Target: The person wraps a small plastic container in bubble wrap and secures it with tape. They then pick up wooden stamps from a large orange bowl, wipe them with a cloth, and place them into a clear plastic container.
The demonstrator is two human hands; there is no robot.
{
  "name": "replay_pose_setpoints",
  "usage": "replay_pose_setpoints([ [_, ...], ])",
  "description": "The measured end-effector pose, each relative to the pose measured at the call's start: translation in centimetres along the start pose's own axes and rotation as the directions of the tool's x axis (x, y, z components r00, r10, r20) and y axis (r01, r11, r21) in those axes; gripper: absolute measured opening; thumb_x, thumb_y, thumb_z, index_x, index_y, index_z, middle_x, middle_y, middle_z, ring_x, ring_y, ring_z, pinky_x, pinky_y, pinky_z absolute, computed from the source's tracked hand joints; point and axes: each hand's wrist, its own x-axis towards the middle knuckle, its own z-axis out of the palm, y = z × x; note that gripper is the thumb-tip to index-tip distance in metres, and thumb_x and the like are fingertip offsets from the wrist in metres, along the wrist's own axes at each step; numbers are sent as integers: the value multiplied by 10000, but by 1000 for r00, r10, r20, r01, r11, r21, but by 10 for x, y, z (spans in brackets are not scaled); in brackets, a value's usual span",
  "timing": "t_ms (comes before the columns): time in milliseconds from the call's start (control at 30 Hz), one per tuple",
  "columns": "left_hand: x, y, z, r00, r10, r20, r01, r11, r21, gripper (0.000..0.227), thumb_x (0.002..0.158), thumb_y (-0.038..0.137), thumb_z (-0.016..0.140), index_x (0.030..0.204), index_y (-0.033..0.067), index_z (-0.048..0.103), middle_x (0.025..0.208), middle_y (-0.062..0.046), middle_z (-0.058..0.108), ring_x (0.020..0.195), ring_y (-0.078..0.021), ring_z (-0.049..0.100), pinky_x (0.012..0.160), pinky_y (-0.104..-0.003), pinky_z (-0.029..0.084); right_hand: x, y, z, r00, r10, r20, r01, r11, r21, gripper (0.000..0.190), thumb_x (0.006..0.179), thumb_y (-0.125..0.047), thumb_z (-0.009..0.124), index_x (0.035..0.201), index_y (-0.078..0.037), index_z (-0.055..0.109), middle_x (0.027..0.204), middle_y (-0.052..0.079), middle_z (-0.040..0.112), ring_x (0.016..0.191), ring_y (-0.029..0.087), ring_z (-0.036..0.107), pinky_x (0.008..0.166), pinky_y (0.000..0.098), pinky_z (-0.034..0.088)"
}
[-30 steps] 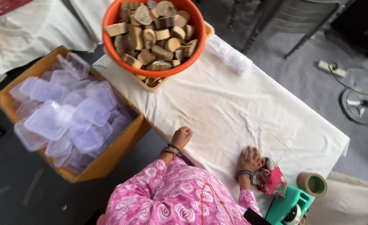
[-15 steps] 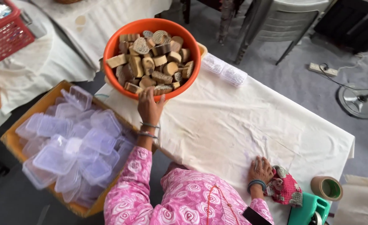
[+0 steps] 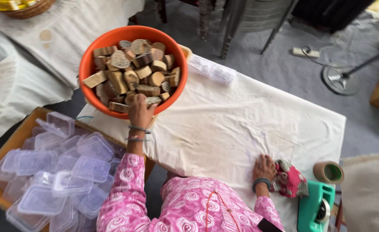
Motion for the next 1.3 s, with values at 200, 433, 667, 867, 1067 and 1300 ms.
replay_pose_setpoints([
  [200, -30, 14, 9, 991, -114, -76, -46, 241, -970, 479, 955, 111, 823, 1315, 93, 506, 1247, -71, 691, 1097, -206, 729, 1001, -446, 606, -2, 14, 23, 962, -148, -232, 158, 987, 28, 360, 882, -141, 628, 1226, -160, 731, 1350, 112, 660, 1220, 326, 628, 996, 456, 509],
  [433, -84, 106, 141, 781, 156, 605, 614, -373, -696, 383, 1048, 414, 610, 1297, 124, 634, 1117, -54, 704, 987, -179, 692, 873, -391, 602, -18, 1, -76, 978, -189, -86, 188, 982, -25, 453, 924, -296, 679, 1372, -231, 649, 1484, 30, 565, 1439, 268, 487, 1171, 511, 362],
  [667, -169, 185, 264, 373, 269, 888, 925, -179, -334, 494, 1078, 496, 422, 1129, 65, 656, 851, -76, 688, 738, -177, 676, 606, -325, 571, -1, 36, -106, 986, 164, -13, -164, 979, -119, 815, 724, -474, 772, 1473, -228, 566, 1545, 204, 440, 1362, 462, 364, 914, 655, 384],
  [867, -175, 226, 247, 299, 357, 885, 945, 15, -326, 504, 1084, 474, 391, 1025, 54, 664, 729, -77, 672, 615, -158, 649, 477, -294, 512, 6, 72, -55, 978, 173, -115, -151, 972, 178, 391, 888, -43, 611, 1221, -216, 720, 1263, 143, 625, 1148, 334, 622, 985, 407, 537],
  [1067, -189, 230, 293, 317, 304, 898, 948, -70, -311, 438, 1097, 457, 430, 1012, 94, 660, 773, -29, 665, 632, -136, 637, 529, -284, 518, -1, -83, -100, 937, -30, -347, 288, 627, 724, 290, 822, 15, 653, 1101, -56, 684, 1298, 190, 571, 1172, 358, 598, 1014, 409, 509],
  [1300, -198, 228, 287, 449, 341, 826, 862, 79, -501, 404, 1105, 432, 428, 997, 113, 652, 822, -7, 652, 672, -115, 623, 582, -273, 533, 53, -125, -116, 975, 100, -200, 71, 709, 701, 178, 930, -81, 735, 1099, -63, 684, 1249, 184, 610, 1037, 336, 662, 870, 410, 559],
])
